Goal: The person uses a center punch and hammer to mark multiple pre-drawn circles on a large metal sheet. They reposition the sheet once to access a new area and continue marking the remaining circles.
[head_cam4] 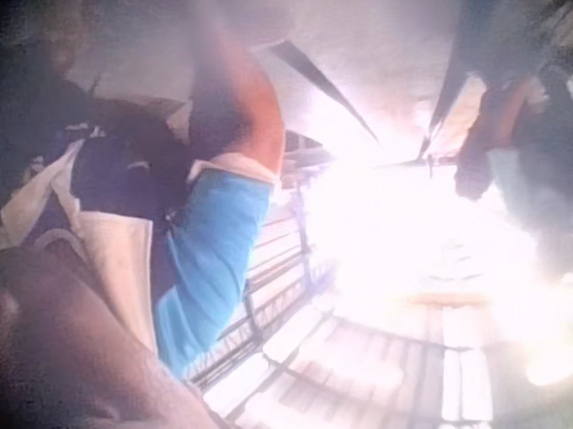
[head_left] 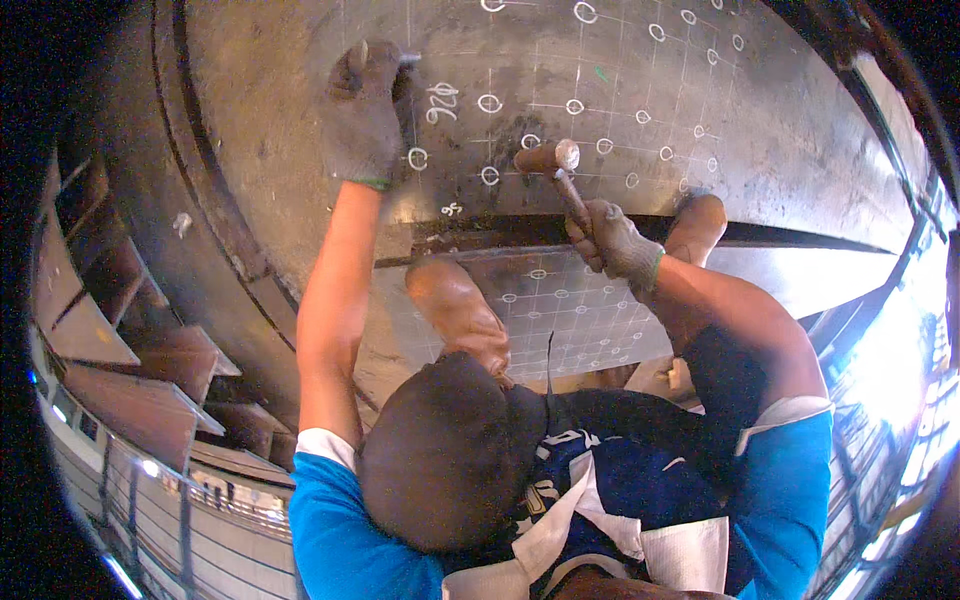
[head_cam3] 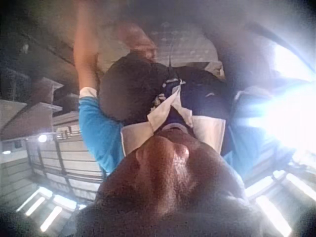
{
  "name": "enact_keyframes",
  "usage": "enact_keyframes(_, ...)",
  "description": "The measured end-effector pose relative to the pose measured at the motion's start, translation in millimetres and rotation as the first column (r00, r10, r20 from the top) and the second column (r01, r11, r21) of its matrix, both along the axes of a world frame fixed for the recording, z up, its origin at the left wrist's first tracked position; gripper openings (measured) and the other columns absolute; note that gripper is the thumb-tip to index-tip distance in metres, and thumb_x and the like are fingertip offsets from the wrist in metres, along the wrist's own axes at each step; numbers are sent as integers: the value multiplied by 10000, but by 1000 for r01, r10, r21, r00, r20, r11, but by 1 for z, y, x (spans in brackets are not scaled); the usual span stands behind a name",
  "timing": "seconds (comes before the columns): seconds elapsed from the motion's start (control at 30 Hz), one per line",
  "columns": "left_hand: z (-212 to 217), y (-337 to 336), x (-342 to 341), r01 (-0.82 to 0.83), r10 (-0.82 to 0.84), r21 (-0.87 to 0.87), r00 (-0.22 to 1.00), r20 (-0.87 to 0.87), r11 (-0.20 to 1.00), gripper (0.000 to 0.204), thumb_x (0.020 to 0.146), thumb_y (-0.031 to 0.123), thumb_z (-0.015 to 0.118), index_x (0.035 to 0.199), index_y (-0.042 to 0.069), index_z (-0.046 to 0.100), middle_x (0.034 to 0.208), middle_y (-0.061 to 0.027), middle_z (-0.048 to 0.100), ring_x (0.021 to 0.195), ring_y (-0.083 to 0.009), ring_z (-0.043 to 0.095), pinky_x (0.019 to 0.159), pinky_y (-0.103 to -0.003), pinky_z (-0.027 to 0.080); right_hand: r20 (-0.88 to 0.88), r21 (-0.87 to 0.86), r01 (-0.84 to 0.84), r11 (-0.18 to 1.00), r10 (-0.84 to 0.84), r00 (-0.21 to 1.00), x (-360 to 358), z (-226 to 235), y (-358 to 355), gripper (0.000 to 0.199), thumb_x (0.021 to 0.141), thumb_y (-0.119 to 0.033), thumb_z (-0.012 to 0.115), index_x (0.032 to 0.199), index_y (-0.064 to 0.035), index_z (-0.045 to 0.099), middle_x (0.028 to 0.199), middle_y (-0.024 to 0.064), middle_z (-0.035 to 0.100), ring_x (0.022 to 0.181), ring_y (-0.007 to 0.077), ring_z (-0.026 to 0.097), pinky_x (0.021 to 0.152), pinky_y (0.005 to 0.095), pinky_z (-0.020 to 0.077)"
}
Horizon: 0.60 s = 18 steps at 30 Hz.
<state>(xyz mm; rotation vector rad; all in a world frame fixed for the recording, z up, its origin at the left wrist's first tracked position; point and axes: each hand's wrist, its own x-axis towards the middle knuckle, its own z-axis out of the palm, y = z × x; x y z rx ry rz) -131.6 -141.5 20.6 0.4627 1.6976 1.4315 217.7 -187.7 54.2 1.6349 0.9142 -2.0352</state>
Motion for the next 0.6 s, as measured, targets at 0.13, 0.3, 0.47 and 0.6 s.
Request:
enact_keyframes(0.13,-16,13,8,77,-81,26,973,217,997,212,1005,221,746,1104,40,701,944,-16,715,826,-117,666,718,-296,560,24,44,48,998,-49,999,-10,3,-20,331,1009,-367,418,764,-154,484,594,13,455,431,163,395,383,347,295)
enact_keyframes(0.3,-48,28,-14,506,-281,51,558,-781,861,135,1011,192,726,1052,71,682,885,-33,709,776,-149,678,677,-315,569,88,38,327,944,-329,940,-42,10,-41,349,1026,-390,379,820,-144,516,621,19,479,467,180,441,409,374,326)
enact_keyframes(0.47,-11,19,3,250,-270,143,953,138,958,100,996,145,736,1037,79,672,893,-42,731,771,-157,702,670,-314,587,-130,293,432,853,-412,902,-45,-76,-97,369,1039,-413,361,888,-144,564,620,5,440,475,188,420,430,380,339)
enact_keyframes(0.6,-6,-26,20,216,-216,17,957,194,976,98,1002,165,733,1027,79,693,936,-45,753,769,-145,711,668,-306,588,-143,37,674,738,-663,735,-81,-65,-77,361,1039,-423,389,910,-142,574,628,-11,450,499,150,428,459,356,356)
